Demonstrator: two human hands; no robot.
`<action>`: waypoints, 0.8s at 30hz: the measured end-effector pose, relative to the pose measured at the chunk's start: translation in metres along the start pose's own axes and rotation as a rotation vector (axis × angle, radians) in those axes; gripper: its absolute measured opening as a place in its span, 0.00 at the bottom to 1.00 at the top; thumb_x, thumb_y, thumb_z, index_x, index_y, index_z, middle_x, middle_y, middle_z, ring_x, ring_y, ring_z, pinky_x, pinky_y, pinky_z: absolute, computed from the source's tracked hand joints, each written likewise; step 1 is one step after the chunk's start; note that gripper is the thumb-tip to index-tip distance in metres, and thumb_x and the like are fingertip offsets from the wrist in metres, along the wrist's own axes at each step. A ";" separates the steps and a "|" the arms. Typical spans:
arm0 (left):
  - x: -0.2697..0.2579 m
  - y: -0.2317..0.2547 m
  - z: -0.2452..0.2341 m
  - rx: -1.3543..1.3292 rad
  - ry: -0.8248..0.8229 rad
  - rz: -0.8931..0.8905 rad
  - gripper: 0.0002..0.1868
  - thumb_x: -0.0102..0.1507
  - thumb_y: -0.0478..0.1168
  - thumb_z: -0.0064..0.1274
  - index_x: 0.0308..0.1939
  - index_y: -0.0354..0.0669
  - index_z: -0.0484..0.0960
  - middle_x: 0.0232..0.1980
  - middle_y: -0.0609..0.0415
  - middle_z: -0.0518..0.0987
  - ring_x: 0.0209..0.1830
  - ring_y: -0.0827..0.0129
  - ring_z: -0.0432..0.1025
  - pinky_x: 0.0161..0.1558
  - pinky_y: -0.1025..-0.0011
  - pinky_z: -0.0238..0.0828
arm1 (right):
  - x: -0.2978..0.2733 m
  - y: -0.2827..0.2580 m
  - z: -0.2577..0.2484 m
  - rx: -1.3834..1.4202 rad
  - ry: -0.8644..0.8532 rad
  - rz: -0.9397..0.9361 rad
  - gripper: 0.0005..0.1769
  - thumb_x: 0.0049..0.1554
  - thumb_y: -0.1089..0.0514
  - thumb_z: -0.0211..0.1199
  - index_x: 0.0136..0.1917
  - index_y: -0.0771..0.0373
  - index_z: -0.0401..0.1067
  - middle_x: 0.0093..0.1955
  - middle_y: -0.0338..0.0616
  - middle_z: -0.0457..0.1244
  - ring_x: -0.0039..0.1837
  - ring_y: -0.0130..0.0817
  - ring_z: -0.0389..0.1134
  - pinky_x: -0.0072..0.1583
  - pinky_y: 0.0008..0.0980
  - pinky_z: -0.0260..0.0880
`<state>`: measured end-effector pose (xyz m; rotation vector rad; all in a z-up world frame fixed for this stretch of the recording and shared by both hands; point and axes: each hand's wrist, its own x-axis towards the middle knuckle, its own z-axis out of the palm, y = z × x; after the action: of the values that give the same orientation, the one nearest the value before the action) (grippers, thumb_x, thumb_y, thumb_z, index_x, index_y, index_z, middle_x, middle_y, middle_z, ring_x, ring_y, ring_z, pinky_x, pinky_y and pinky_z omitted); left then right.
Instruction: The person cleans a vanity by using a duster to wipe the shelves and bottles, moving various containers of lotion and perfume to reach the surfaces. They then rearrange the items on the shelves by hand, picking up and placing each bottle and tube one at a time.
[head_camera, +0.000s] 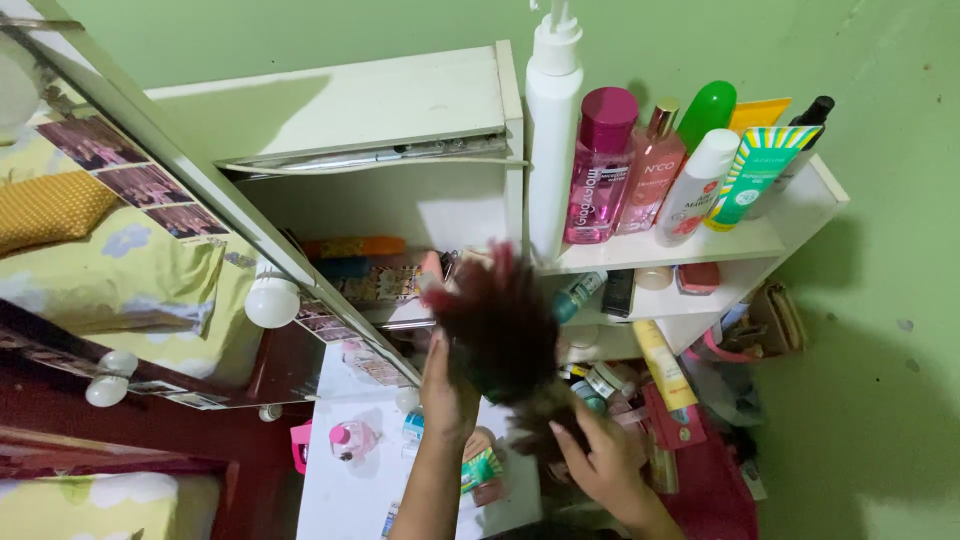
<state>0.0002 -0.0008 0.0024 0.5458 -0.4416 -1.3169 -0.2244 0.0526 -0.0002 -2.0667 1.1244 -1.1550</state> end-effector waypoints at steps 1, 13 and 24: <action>-0.002 0.005 0.009 0.035 0.000 0.010 0.29 0.72 0.50 0.38 0.73 0.37 0.65 0.73 0.47 0.69 0.71 0.56 0.65 0.71 0.56 0.60 | 0.003 -0.004 0.000 -0.066 0.073 0.110 0.27 0.55 0.58 0.65 0.68 0.65 0.69 0.49 0.57 0.73 0.47 0.53 0.76 0.46 0.41 0.74; 0.001 -0.011 -0.009 -0.006 -0.029 -0.014 0.30 0.71 0.47 0.39 0.74 0.35 0.63 0.73 0.48 0.70 0.72 0.56 0.65 0.73 0.57 0.57 | -0.001 0.007 -0.003 -0.090 -0.062 0.324 0.30 0.54 0.55 0.67 0.69 0.63 0.70 0.45 0.57 0.72 0.45 0.52 0.75 0.45 0.40 0.72; -0.006 -0.009 0.000 0.012 0.015 -0.088 0.29 0.70 0.49 0.40 0.73 0.39 0.65 0.71 0.50 0.72 0.70 0.60 0.67 0.71 0.59 0.60 | -0.009 0.018 0.000 -0.114 -0.071 0.239 0.25 0.55 0.53 0.67 0.63 0.67 0.73 0.41 0.58 0.71 0.44 0.48 0.74 0.45 0.41 0.72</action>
<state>-0.0084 0.0037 -0.0027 0.5905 -0.4174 -1.3947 -0.2343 0.0507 -0.0171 -1.9742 1.3871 -0.9150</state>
